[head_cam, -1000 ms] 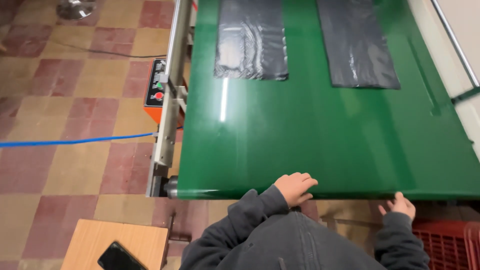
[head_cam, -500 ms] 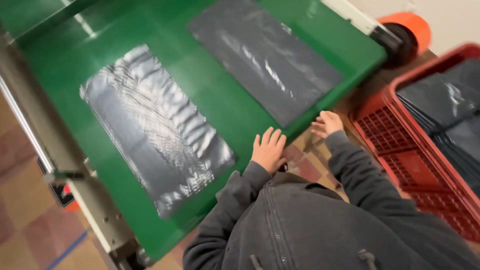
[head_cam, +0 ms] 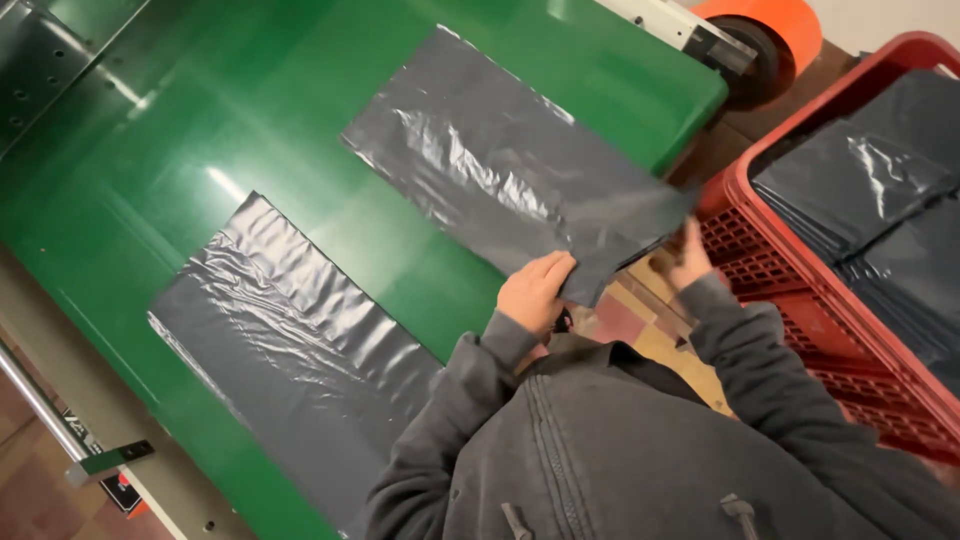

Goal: Folding plastic bags and placing them into a crate at a factory.

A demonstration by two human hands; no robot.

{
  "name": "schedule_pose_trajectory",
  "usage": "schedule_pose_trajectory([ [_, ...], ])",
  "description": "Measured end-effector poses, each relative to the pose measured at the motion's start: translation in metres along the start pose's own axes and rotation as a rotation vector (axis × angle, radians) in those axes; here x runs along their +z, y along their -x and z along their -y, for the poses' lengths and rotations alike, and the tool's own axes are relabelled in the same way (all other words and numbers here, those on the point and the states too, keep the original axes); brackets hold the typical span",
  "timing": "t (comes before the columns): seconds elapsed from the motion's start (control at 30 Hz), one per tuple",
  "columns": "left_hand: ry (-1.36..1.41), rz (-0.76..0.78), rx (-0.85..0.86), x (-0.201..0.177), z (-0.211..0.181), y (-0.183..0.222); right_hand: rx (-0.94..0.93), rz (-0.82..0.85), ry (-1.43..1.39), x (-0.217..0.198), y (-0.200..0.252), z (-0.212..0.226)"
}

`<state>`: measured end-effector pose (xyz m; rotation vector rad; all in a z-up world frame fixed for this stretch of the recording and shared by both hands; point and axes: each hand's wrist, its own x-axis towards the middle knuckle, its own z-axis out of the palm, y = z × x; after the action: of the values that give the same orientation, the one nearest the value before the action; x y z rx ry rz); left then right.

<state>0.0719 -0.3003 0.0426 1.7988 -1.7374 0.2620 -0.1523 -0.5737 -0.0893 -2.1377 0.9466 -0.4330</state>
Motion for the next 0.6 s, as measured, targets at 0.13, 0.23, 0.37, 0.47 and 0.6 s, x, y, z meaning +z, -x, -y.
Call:
schedule_pose_trajectory([
  [0.13, 0.506, 0.156, -0.359, -0.079, -0.025, -0.021, -0.155, 0.013, -1.043, -0.009, -0.077, -0.064],
  [0.23, 0.624, 0.040, -0.563, -0.094, 0.000, -0.015, -0.324, 0.134, -0.643, -0.040, -0.104, -0.019],
  [0.37, 0.525, -0.092, -1.001, -0.126, 0.074, -0.032, -0.377, 0.266, -0.497, -0.059, -0.193, 0.152],
  [0.47, 0.538, -0.358, -1.091, -0.106, 0.163, -0.031, -0.377, 0.413, -0.639, -0.007, -0.265, 0.236],
  [0.6, 0.344, -0.365, -1.097, -0.037, 0.265, 0.010, -0.366, 0.341, -0.317, 0.084, -0.341, 0.242],
])
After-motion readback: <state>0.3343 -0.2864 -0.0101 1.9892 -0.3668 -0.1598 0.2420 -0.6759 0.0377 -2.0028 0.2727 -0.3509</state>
